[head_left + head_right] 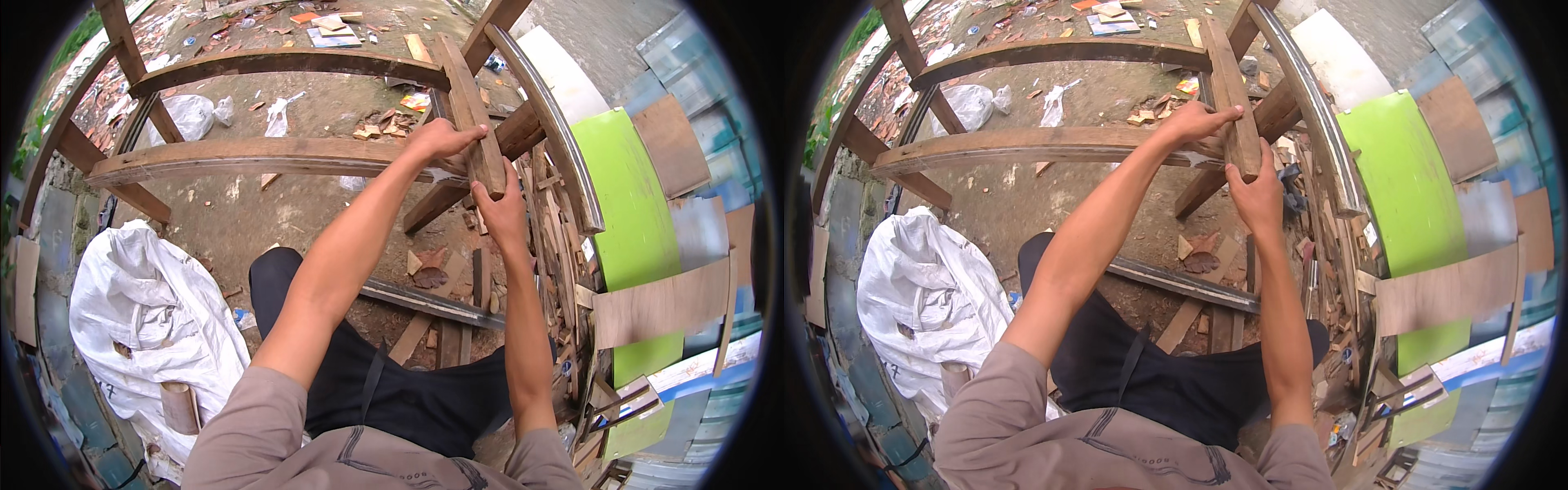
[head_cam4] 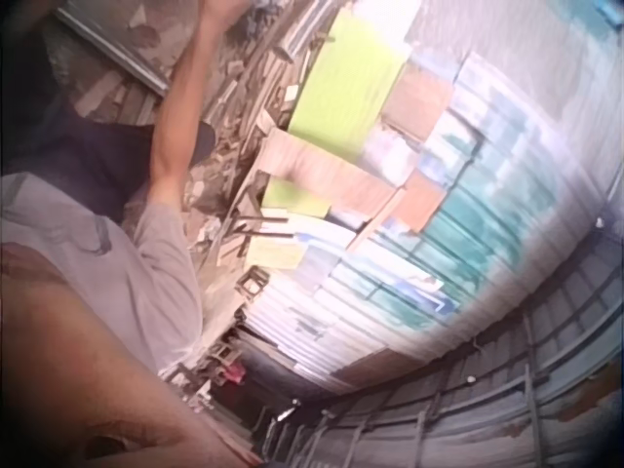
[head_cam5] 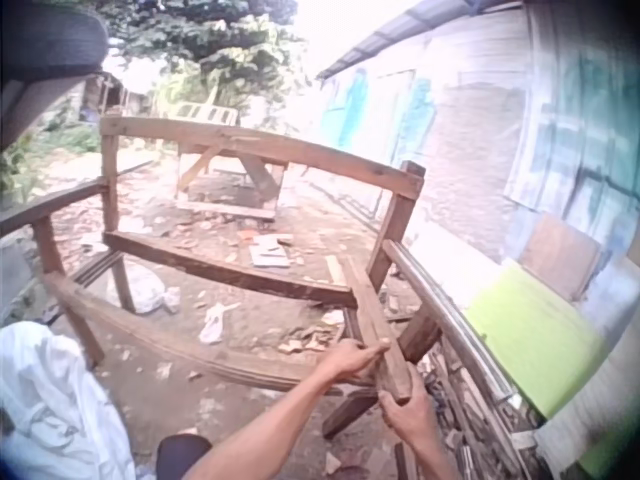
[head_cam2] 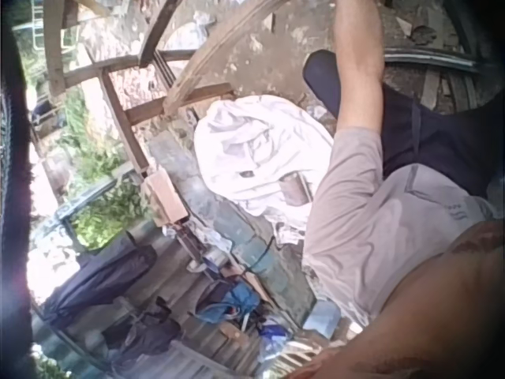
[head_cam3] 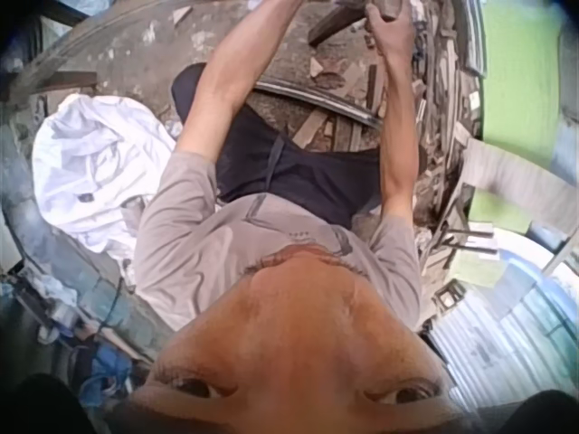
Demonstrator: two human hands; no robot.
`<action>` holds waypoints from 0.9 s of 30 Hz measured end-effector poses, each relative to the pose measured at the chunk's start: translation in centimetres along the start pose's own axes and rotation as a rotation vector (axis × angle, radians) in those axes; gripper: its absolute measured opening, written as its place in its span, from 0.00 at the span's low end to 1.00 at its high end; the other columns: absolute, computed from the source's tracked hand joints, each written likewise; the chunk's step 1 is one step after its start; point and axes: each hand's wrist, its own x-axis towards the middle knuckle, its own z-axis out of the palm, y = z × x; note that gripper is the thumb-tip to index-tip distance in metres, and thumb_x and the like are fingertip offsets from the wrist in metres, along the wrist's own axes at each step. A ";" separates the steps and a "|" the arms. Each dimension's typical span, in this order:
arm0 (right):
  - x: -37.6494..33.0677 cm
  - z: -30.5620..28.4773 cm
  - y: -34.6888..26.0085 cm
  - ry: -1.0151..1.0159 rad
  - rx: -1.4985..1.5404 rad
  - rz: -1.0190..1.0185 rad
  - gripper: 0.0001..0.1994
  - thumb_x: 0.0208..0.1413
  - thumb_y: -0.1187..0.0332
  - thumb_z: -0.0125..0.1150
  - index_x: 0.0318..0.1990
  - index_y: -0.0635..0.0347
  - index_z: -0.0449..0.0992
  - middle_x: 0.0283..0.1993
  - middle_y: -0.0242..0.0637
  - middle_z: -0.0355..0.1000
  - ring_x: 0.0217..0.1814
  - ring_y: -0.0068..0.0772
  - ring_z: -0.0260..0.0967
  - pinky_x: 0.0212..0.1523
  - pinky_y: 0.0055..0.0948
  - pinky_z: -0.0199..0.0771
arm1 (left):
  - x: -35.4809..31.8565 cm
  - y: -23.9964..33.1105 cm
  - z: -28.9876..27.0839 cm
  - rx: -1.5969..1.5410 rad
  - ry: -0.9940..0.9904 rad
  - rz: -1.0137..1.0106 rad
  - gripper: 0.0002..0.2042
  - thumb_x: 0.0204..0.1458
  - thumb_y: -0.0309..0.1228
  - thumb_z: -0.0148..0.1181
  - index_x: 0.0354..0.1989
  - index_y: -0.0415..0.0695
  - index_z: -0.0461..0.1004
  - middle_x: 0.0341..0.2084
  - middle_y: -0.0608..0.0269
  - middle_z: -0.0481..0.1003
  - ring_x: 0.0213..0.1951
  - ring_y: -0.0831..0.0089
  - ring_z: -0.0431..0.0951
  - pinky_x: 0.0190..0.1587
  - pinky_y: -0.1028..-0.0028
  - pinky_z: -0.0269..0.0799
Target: The person sits on the ground and uses a hammer to tap a metal frame, then places it on a wooden structure. They pick up a wooden plank, inspect it, and use the hammer to break it into smaller pieces.
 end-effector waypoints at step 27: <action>0.4 -0.2 -0.2 -0.076 0.002 -0.036 0.34 0.54 0.63 0.64 0.68 0.62 0.59 0.52 0.54 0.75 0.53 0.44 0.76 0.54 0.36 0.73 | 12.0 -1.2 -3.2 -0.886 -0.177 -0.080 0.55 0.51 0.77 0.19 0.71 0.38 0.53 0.68 0.45 0.57 0.70 0.54 0.56 0.67 0.44 0.50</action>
